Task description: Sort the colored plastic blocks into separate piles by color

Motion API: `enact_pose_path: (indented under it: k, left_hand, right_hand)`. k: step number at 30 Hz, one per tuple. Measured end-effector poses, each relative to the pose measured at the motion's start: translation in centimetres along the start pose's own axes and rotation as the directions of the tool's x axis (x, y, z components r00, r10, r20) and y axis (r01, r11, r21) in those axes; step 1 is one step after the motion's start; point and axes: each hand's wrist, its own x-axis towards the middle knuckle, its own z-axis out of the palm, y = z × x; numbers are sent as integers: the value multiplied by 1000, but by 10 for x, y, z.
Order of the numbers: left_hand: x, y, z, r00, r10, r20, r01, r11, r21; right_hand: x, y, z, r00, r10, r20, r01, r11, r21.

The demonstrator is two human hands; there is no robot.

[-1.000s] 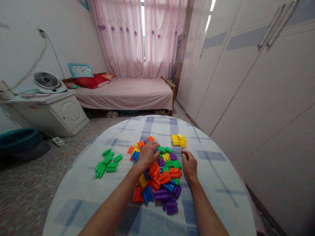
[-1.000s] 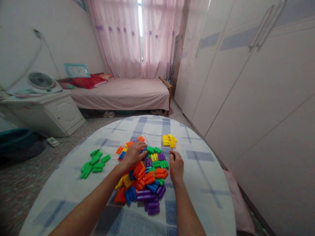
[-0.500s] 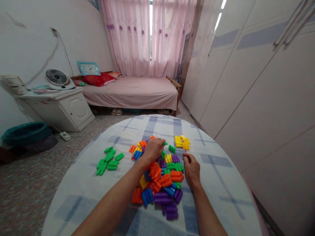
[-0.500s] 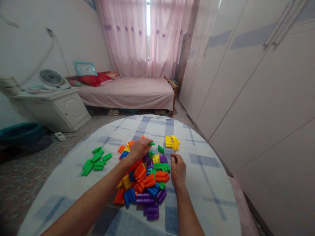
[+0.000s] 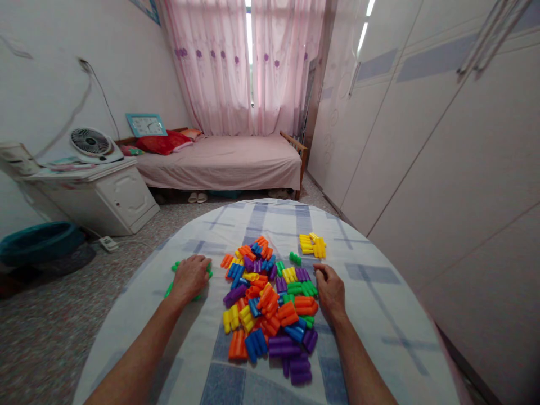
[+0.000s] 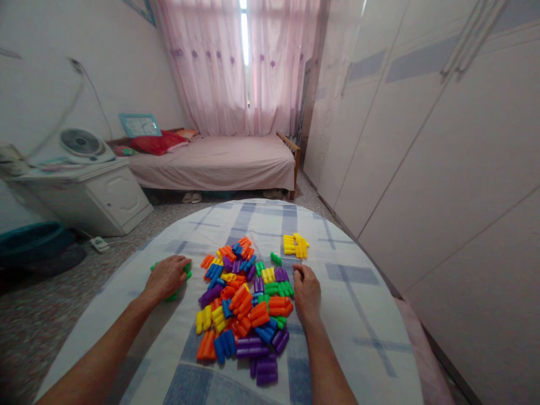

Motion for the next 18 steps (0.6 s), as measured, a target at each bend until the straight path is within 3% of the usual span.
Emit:
enact_pose_path:
  k: [4, 7, 11, 13, 18]
  left_hand:
    - [14, 39, -22, 985, 48, -164, -70, 988, -134]
    - [33, 96, -35, 959, 204, -196, -261, 905, -337]
    - [56, 175, -36, 877, 467, -109, -474, 809, -347]
    - [64, 203, -32, 847, 528, -64, -520, 798, -305]
    - [76, 229, -25, 848, 529, 0, -509, 816, -275]
  right_hand:
    - [0, 0, 0, 1000, -3, 1, 3, 1000, 0]
    - [1, 2, 1, 1000, -10, 5, 10, 1000, 3]
    - [1, 4, 1, 1000, -19, 4, 19, 1000, 7]
    - [1, 4, 2, 1000, -22, 4, 22, 1000, 13]
    - [0, 3, 1, 1000, -25, 3, 25, 1000, 8]
